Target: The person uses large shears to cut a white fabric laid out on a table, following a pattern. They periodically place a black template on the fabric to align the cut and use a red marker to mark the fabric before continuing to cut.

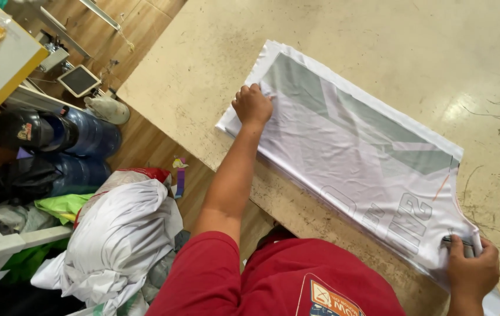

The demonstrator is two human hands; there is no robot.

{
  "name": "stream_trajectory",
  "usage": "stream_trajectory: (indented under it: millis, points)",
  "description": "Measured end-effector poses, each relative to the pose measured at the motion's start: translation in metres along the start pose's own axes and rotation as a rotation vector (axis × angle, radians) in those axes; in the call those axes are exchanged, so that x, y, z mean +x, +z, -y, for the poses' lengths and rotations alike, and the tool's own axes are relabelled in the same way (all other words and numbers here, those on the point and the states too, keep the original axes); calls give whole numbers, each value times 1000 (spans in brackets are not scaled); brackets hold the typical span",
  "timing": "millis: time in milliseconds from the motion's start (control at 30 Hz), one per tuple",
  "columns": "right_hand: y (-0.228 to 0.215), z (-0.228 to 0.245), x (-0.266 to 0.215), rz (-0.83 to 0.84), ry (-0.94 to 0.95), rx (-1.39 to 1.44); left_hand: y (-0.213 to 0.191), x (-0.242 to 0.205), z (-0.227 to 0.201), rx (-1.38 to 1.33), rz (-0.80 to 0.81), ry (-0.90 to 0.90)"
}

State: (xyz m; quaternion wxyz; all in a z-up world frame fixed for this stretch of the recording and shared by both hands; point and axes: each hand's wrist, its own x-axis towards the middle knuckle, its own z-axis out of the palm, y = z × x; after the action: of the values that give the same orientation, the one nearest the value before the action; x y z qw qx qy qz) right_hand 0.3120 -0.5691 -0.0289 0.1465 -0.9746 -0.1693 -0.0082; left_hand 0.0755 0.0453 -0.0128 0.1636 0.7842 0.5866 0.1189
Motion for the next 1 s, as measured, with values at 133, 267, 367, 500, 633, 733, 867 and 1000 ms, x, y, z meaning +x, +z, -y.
stream_trajectory:
  millis: [133, 267, 367, 500, 633, 733, 867, 1000]
  points:
    - [7, -7, -4, -91, -60, -83, 3, -3, -3, -7, -26, -50]
    - [2, 3, -2, -17, 13, -78, 16, 5, -1, 10, -74, -46]
    - [3, 0, -2, -17, 15, -84, 17, 5, -3, 9, -52, -40]
    - [4, -3, -1, -28, 9, -88, 13, 8, -7, -2, -43, -40]
    - [3, -2, -2, -13, 22, -88, 8, 14, -12, 27, 61, -96]
    - [-1, 6, -1, -3, 24, -79, 4, 17, -14, 49, 92, -92]
    - [8, -2, 3, -59, -6, -5, 33, 18, -7, 62, -149, 31]
    - [-19, 27, -4, 50, 89, -32, 5, -19, -26, -46, -17, 228]
